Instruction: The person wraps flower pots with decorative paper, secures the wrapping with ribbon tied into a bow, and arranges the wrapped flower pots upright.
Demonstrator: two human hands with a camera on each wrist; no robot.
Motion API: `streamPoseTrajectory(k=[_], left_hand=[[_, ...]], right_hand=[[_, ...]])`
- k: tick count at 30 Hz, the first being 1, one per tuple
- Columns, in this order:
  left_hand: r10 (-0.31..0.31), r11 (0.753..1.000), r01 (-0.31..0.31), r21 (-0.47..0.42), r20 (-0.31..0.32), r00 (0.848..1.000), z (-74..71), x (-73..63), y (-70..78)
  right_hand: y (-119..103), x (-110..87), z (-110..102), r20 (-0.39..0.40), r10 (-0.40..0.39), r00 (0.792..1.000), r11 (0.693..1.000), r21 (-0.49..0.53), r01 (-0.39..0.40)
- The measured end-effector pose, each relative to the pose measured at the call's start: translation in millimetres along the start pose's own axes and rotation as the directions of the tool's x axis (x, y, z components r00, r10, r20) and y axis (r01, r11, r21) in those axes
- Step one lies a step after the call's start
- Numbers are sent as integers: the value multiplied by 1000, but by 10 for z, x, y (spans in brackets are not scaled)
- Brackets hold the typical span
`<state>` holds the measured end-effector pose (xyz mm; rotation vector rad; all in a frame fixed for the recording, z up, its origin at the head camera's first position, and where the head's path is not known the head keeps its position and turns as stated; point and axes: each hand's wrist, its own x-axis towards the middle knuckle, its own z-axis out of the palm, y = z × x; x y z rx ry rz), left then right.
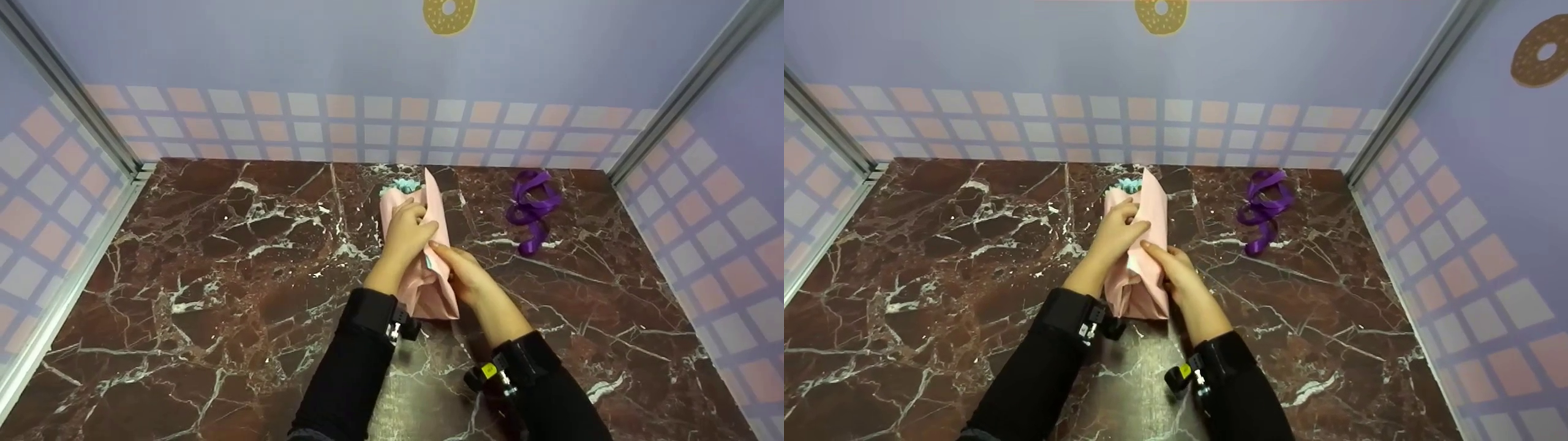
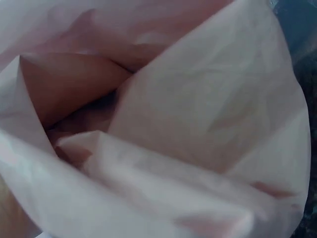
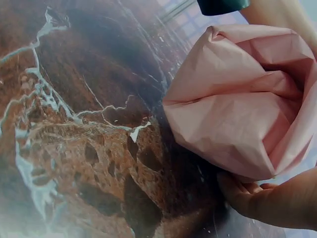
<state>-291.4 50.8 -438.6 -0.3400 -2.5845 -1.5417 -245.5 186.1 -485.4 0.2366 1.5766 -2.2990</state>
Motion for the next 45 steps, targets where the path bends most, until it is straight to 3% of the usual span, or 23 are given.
streamPoseTrajectory(k=[2, 4, 7, 9, 11, 14, 17, 18, 20, 23, 24, 25, 27, 30, 32, 36, 42, 45], left_hand=[[-47, 995, 44, -90, -25, 999, -7, -9, -8], [-98, 971, 79, -225, -76, 992, -5, -23, -21], [-95, 893, 9, -450, -168, 981, 11, -41, -55], [-70, 865, -37, -500, -195, 978, 10, -59, -82], [-39, 875, -46, -482, -164, 986, -11, -79, -109], [-20, 929, -3, -370, -56, 998, -83, -109, -153], [-12, 953, 8, -304, -13, 1000, -140, -131, -214], [0, 959, -10, -284, -34, 999, -145, -131, -239], [-44, 976, 23, -215, -95, 994, -139, -158, -272], [-180, 974, 149, -172, -177, 968, -92, -206, -305], [-225, 965, 191, -182, -190, 956, -71, -217, -312], [-290, 945, 252, -208, -178, 940, -53, -239, -309], [-369, 901, 317, -297, -138, 919, -18, -254, -309], [-436, 837, 376, -397, -68, 898, 21, -256, -290], [-456, 812, 397, -427, -42, 889, 41, -246, -276], [-452, 791, 394, -468, -13, 892, 54, -215, -256], [-411, 683, 368, -631, 85, 908, 9, -243, -216], [-404, 699, 374, -610, 94, 910, -2, -249, -193]], right_hand=[[4, 16, 16, -37, 13, 999, 1000, -25, -14], [4, 18, 27, -77, 13, 997, 998, -53, -17], [15, 21, 34, -78, -30, 997, 998, -64, 25], [29, 19, 42, -60, -63, 996, 997, -45, 61], [49, 14, 50, -39, -92, 995, 996, -18, 91], [73, 0, 71, -40, -108, 993, 994, 4, 108], [84, -1, 86, -42, -117, 992, 993, -4, 117], [86, 2, 90, -43, -117, 992, 993, -6, 117], [88, 8, 98, -47, -114, 992, 993, -12, 113], [80, 5, 110, -74, -102, 992, 995, -20, 101], [75, 2, 112, -85, -102, 991, 995, -26, 100], [71, -2, 115, -89, -103, 991, 995, -25, 101], [62, -2, 117, -77, -118, 990, 993, -29, 116], [58, 4, 111, -27, -142, 989, 989, -33, 141], [57, 5, 105, -1, -148, 989, 988, -42, 148], [48, 9, 84, -7, -147, 989, 986, -84, 146], [41, 10, 62, -24, -127, 992, 987, -106, 124], [48, 8, 60, -32, -136, 990, 983, -130, 131]])
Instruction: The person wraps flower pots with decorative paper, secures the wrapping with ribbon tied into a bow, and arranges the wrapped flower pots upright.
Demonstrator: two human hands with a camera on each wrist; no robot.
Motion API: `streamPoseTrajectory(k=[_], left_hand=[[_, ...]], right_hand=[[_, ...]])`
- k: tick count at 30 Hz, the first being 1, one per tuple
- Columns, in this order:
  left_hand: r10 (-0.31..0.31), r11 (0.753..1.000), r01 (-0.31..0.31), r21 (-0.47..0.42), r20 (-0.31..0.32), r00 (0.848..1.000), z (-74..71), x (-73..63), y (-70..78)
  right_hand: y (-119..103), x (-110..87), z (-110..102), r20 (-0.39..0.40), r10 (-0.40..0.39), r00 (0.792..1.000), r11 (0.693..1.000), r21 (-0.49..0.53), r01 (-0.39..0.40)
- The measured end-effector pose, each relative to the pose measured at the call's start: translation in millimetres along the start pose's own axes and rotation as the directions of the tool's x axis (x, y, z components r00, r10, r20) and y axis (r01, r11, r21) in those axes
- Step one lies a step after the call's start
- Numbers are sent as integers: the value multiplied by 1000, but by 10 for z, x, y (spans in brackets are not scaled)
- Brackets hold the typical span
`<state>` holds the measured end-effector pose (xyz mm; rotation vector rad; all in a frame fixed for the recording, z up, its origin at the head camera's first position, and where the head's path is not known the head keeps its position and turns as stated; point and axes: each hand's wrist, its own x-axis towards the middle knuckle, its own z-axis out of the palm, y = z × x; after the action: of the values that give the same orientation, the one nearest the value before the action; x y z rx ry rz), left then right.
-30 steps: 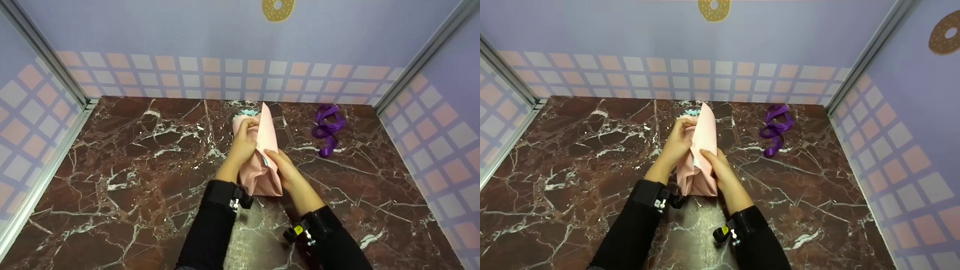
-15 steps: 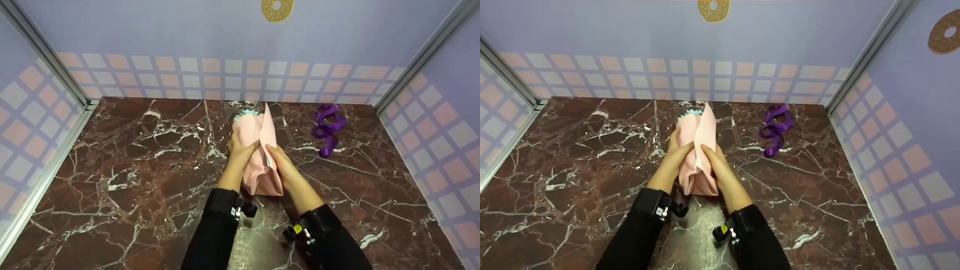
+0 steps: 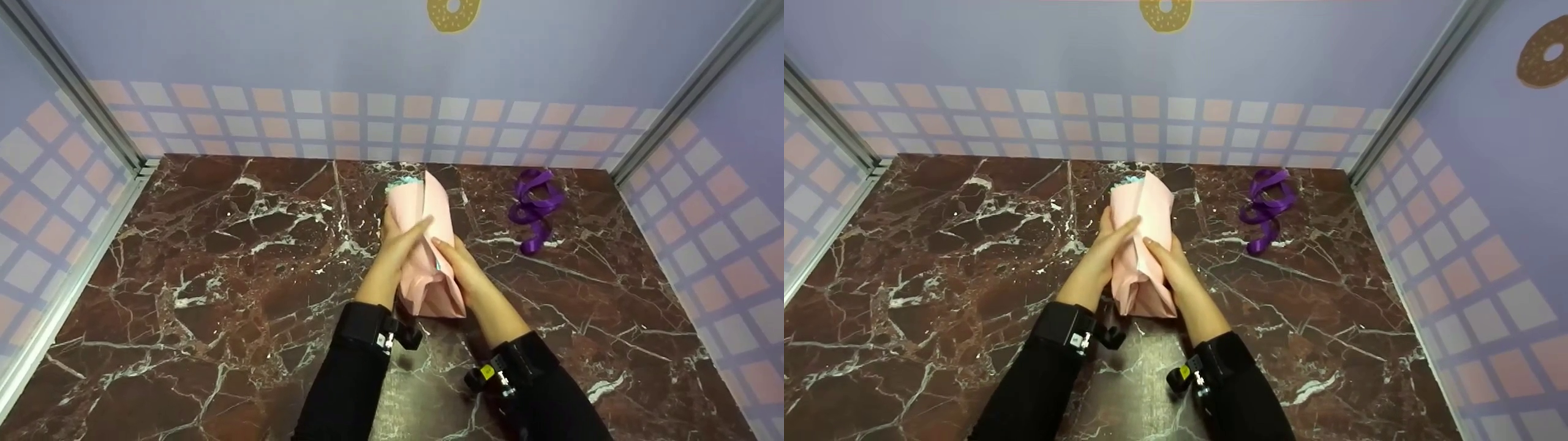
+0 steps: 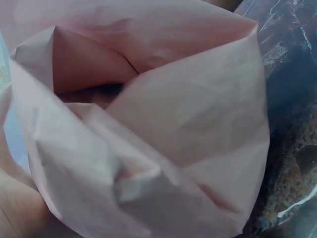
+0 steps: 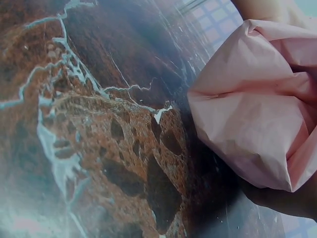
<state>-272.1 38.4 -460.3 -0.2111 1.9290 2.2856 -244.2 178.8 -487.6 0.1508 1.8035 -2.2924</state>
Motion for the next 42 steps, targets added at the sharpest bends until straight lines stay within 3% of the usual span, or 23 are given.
streamPoseTrajectory(k=[4, 12, 18, 23, 28, 33, 37, 42], left_hand=[[-14, 1000, 14, 19, -19, 1000, -4, 17, 4], [-68, 989, 65, -134, -15, 998, -55, 49, -12], [-108, 981, 106, -161, -4, 994, -121, 49, -46], [-141, 966, 147, -212, 46, 989, -192, 47, -66], [-156, 967, 169, -192, 79, 985, -263, 51, -49], [-252, 953, 267, -141, 110, 961, -332, 25, -5], [-322, 927, 341, -156, 133, 937, -382, 16, 7], [-340, 912, 360, -197, 126, 932, -405, 25, -21]], right_hand=[[9, 8, 24, -6, -8, 1000, 1000, -26, 8], [-24, 25, 4, -2, -1, 1000, 1000, -23, 1], [-93, 125, -51, 4, 78, 997, 997, 16, -78], [-164, 206, -45, 48, 158, 986, 987, 4, -159], [-200, 257, -59, 47, 174, 984, 982, -78, -170], [-219, 205, -18, -32, 127, 991, 971, -199, -130], [-222, 72, 73, -79, 104, 991, 942, -312, -124], [-189, -45, 167, -103, 96, 990, 879, -457, -132]])
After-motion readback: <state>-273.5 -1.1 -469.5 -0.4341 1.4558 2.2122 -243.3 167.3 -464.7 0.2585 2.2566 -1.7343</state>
